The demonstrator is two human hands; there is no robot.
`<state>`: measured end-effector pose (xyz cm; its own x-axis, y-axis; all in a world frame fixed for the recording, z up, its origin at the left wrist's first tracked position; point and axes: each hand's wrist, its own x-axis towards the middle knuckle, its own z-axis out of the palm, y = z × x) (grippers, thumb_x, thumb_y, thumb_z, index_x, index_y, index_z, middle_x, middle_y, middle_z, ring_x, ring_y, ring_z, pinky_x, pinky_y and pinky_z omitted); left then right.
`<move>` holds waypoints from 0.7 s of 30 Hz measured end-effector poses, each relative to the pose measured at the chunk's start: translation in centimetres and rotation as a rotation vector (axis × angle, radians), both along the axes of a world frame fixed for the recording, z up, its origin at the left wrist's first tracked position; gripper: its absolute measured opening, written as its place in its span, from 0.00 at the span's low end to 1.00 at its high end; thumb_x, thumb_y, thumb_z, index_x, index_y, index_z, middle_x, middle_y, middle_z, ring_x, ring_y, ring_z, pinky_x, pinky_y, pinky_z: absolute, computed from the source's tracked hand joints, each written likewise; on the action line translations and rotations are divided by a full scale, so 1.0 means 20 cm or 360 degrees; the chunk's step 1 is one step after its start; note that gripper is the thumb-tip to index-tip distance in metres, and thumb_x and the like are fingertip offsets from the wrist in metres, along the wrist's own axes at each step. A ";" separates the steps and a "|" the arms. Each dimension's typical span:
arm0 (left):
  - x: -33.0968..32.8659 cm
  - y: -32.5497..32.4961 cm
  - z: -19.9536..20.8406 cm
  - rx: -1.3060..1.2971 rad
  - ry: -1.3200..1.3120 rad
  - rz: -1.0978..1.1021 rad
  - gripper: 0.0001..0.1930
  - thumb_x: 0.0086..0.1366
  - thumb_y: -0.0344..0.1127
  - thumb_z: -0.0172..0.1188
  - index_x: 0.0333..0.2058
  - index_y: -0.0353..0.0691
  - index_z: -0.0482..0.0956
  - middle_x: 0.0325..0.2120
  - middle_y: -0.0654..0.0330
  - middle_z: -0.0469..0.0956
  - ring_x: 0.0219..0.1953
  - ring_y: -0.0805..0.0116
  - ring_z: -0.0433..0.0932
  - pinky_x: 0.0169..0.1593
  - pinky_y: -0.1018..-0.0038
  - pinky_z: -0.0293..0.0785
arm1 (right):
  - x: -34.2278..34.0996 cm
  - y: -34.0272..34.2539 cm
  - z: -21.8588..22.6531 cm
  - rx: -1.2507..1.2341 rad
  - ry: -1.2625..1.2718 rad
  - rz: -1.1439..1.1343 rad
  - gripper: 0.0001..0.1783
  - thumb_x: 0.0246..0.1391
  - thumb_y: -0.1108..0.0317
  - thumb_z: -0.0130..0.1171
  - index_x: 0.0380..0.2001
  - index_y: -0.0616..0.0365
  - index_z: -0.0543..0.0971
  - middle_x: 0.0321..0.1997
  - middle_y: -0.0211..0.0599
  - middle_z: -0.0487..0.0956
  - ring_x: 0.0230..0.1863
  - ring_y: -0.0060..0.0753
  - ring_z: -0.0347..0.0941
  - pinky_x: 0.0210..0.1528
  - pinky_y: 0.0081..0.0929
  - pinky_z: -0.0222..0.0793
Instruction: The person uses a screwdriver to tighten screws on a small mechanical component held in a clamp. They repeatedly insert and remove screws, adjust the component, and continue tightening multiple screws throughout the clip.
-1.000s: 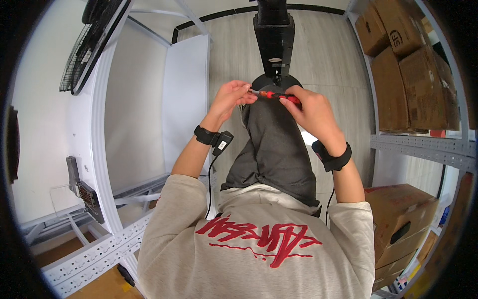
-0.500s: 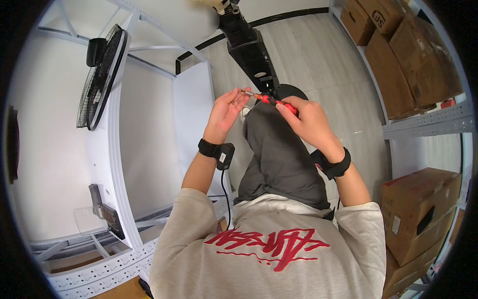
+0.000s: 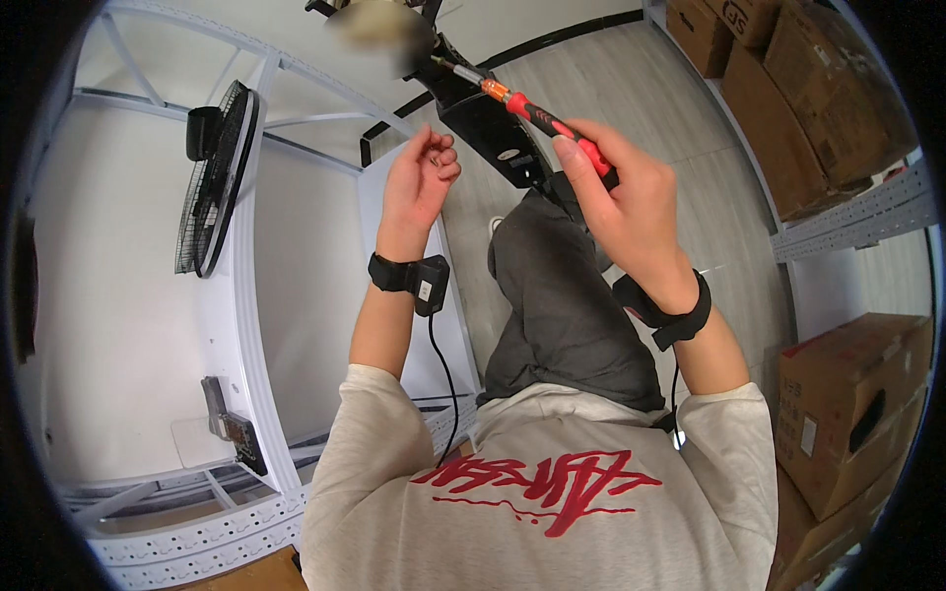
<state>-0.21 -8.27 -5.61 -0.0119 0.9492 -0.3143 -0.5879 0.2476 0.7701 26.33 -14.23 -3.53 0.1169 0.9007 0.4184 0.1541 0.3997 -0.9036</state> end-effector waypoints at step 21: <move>0.38 0.27 0.34 0.0286 0.0192 -0.0280 0.30 0.76 0.57 0.41 0.52 0.30 0.72 0.15 0.73 0.53 0.14 0.83 0.51 0.17 0.83 0.49 | -0.02 0.07 0.21 0.0112 -0.0136 -0.0180 0.11 0.61 0.64 0.63 0.41 0.61 0.83 0.19 0.32 0.74 0.18 0.21 0.65 0.22 0.21 0.60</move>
